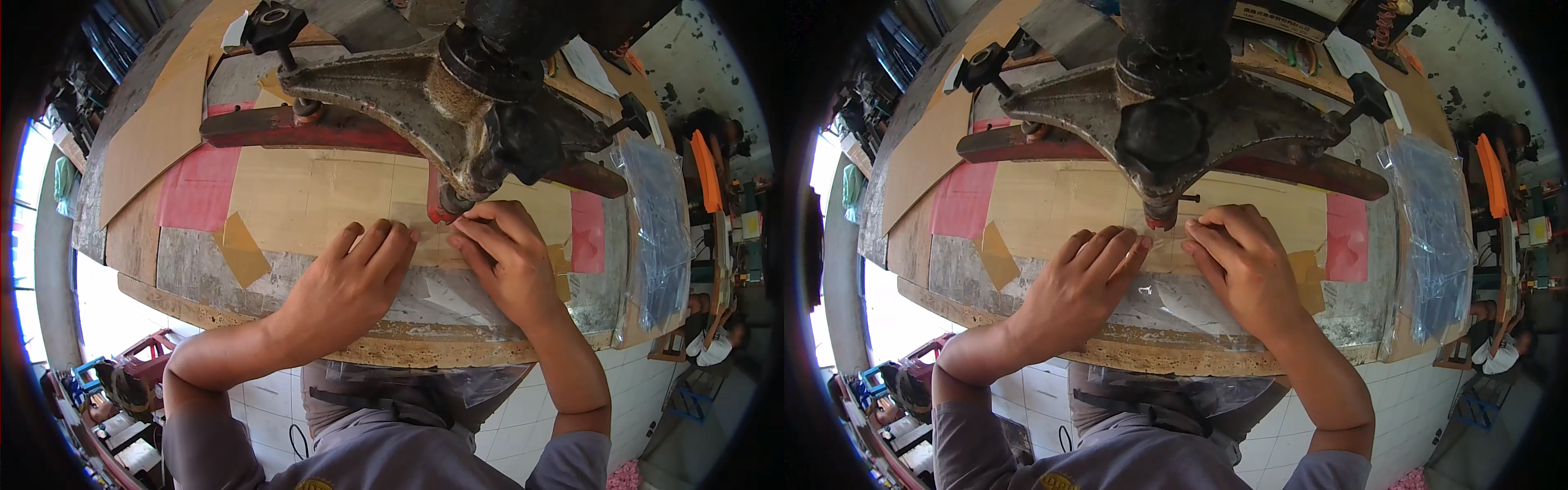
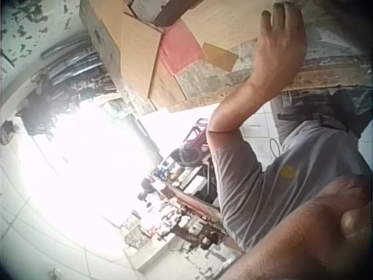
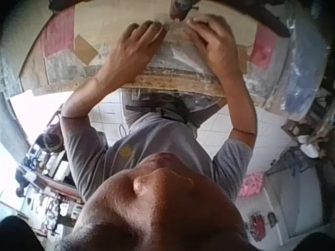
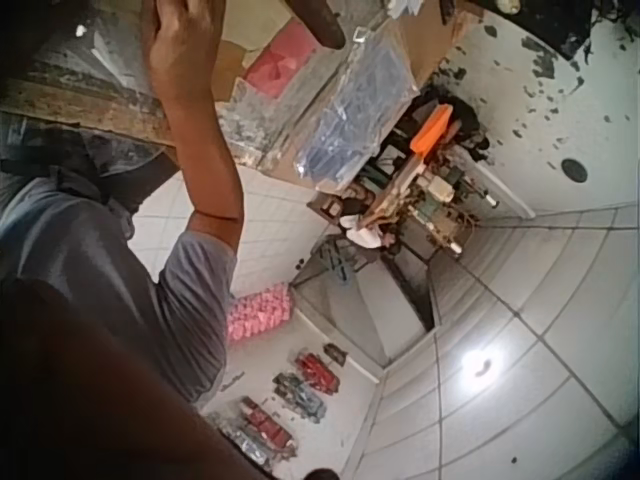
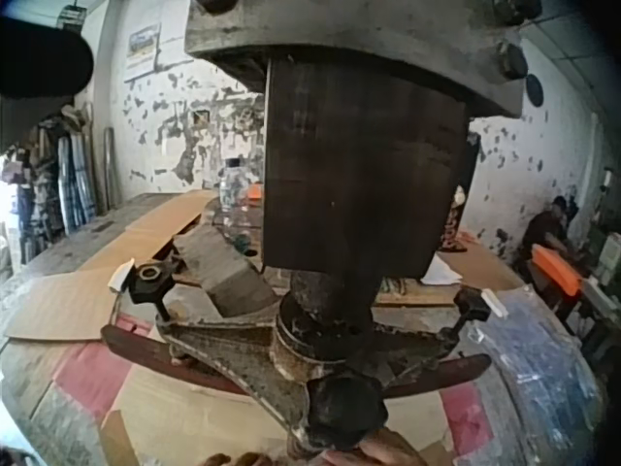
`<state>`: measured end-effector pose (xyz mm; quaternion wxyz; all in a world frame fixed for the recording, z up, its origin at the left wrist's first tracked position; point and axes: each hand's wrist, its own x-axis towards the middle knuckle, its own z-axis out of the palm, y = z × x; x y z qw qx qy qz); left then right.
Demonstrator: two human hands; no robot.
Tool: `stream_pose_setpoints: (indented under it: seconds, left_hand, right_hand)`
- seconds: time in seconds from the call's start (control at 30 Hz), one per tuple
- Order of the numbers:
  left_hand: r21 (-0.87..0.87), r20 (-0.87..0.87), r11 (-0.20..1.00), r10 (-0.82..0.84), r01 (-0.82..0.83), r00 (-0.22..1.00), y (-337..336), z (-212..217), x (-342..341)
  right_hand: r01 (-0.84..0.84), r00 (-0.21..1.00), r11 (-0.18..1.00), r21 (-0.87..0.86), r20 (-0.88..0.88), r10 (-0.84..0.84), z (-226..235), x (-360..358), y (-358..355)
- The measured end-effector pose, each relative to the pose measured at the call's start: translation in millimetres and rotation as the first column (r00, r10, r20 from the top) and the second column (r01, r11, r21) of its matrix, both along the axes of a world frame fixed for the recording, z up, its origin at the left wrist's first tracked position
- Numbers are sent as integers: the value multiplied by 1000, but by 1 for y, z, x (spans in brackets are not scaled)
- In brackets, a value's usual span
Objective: The person aligns a plastic bag on a wooden workbench, uses a mechanical heat sealer to bond the edges by applying pressure, and folds the plastic sheet.
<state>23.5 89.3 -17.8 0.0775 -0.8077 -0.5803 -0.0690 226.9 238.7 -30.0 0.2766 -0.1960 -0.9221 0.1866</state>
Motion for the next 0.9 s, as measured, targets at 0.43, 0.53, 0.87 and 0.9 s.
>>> stream_pose_setpoints:
  seconds: [0.43,0.53,0.87,0.9]
  left_hand:
    - [10,517,983,151,-183,842,16,3,-21]
    - [-10,557,986,146,-169,818,17,-2,-26]
    - [9,513,992,106,-128,852,16,6,-21]
    - [15,520,990,111,-139,847,16,4,-21]
  right_hand:
    - [-26,997,996,-90,-72,19,-3,3,3]
    - [-25,997,994,-108,-76,17,-2,4,3]
    - [-25,997,992,-125,-78,15,-3,5,3]
    - [-23,997,991,-132,-79,12,-3,5,2]
